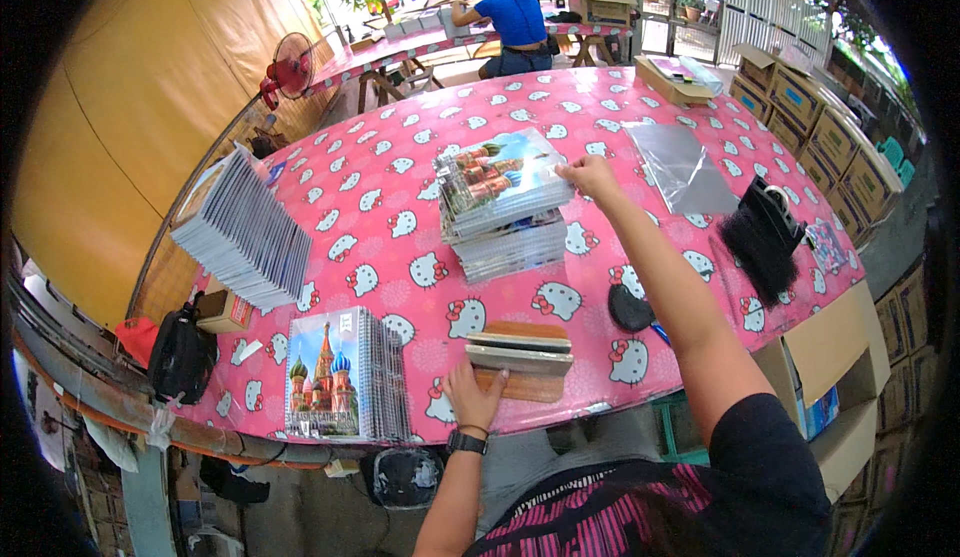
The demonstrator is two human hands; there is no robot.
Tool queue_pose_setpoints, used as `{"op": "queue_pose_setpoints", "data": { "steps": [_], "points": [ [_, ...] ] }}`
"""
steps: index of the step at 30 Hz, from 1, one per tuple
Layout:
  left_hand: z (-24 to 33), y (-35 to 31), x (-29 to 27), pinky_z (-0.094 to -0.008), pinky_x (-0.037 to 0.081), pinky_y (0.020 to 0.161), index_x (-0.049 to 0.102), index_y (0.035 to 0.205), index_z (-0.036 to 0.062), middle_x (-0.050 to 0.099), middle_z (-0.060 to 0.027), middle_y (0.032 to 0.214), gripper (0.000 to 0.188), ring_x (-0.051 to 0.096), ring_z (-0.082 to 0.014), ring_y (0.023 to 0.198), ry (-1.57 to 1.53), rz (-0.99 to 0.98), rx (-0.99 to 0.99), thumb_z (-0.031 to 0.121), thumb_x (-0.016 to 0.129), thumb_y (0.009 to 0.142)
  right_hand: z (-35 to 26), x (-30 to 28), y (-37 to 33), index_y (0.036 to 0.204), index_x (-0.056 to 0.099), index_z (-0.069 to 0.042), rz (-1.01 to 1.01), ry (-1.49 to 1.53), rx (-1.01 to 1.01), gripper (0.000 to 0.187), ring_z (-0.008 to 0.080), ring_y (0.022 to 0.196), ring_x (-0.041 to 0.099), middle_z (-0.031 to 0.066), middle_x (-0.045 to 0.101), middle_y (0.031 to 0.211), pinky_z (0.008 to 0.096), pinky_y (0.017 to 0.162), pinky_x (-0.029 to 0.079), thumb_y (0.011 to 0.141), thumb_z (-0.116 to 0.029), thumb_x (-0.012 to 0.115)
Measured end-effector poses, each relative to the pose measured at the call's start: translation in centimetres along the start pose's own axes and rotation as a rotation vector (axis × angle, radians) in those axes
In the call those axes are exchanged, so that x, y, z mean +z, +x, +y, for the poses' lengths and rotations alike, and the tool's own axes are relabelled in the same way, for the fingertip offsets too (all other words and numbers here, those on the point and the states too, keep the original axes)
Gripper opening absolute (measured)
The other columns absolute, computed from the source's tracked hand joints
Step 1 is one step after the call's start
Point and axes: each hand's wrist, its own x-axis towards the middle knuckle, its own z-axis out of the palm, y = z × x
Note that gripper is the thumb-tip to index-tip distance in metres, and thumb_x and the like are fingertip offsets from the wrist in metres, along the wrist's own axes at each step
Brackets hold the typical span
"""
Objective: The person assembles spiral-bound notebooks by aligning printed pages and covers on a wooden stand, threading a plastic coil through the holes, and using a hand tool to crimp the ends of the coil.
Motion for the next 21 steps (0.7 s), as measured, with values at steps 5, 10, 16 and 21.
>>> {"op": "queue_pose_setpoints", "data": {
  "steps": [5,10,16,21],
  "points": [
    [0.8,0.5,-0.1,-0.0436,0.035,0.086,0.052,0.108,0.0006,0.056,-0.0168,0.096,0.051,0.048,-0.0348,0.095,-0.097,0.050,0.037,0.036,0.070,0.075,-0.2,-0.8,0.5,0.078,0.069,0.003,0.002,-0.070,-0.003,0.040,0.0147,0.054,0.056,0.0084,0.062,0.064,0.0322,0.049,0.043,0.072,-0.037,0.074],
    [0.3,0.1,0.1,-0.0434,0.036,0.087,0.052,0.108,-0.0002,0.057,-0.0174,0.096,0.049,0.049,-0.0350,0.096,-0.134,0.091,0.014,0.032,0.069,0.075,-0.4,-0.6,0.8,0.075,0.069,0.001,0.034,-0.201,-0.082,0.048,0.0293,0.072,0.066,0.0190,0.067,0.075,0.0386,0.066,0.050,0.071,-0.047,0.070],
    [-0.3,0.4,0.2,-0.0429,0.035,0.089,0.052,0.110,0.0004,0.057,-0.0169,0.099,0.051,0.050,-0.0342,0.099,-0.107,0.087,0.012,0.031,0.070,0.073,-0.5,-0.5,0.6,0.074,0.069,0.001,0.055,-0.257,-0.104,0.049,0.0302,0.068,0.065,0.0189,0.065,0.069,0.0396,0.065,0.050,0.075,-0.048,0.066],
    [0.4,0.4,-0.5,-0.0430,0.034,0.092,0.052,0.113,0.0013,0.057,-0.0164,0.103,0.053,0.050,-0.0334,0.102,-0.166,-0.008,-0.068,0.023,0.070,0.068,-0.3,-1.2,0.5,0.072,0.068,0.000,0.080,-0.192,-0.111,0.044,0.0293,0.064,0.064,0.0175,0.064,0.065,0.0395,0.064,0.049,0.075,-0.044,0.068]
  ]
}}
